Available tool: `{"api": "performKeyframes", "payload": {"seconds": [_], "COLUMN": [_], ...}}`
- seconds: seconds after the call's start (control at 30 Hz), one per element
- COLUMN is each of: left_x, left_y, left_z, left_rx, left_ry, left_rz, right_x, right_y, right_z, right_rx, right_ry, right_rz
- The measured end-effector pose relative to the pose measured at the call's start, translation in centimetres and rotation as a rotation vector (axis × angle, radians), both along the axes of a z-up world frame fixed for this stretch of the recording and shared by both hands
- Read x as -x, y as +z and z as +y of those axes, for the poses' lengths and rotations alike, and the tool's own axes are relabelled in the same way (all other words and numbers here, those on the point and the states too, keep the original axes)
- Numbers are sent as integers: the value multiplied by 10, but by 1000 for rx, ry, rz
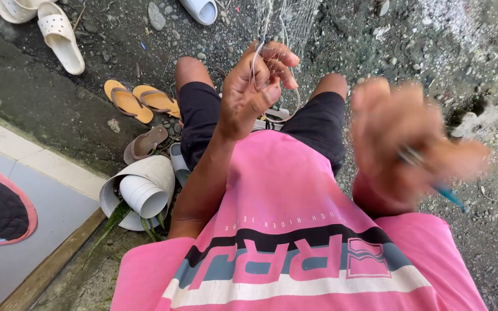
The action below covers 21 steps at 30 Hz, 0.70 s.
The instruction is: Repairing a fishing net by tying knots in fishing line and cutting excess with scissors.
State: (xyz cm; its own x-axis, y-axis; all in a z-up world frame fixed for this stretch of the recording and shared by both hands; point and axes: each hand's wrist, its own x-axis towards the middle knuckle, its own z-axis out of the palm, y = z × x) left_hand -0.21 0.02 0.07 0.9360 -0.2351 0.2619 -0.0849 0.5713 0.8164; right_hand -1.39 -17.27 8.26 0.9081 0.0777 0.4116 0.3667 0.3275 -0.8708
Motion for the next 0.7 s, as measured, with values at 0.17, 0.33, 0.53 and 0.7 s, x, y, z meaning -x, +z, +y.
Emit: {"api": "performKeyframes", "payload": {"seconds": [0.17,0.33,0.53,0.7], "left_x": [0,1,3,8], "left_y": [-3,-8,-10,-20], "left_z": [-5,-11,-8,-4], "left_rx": [32,-45,-58,-46], "left_ry": [54,134,161,167], "left_rz": [39,43,60,87], "right_x": [35,23,35,40], "right_y": [24,22,-6,-32], "right_z": [-9,0,23,26], "right_rx": [1042,1425,1145,1045], "right_ry": [-377,-95,107,84], "right_rz": [-328,-175,-232,-241]}}
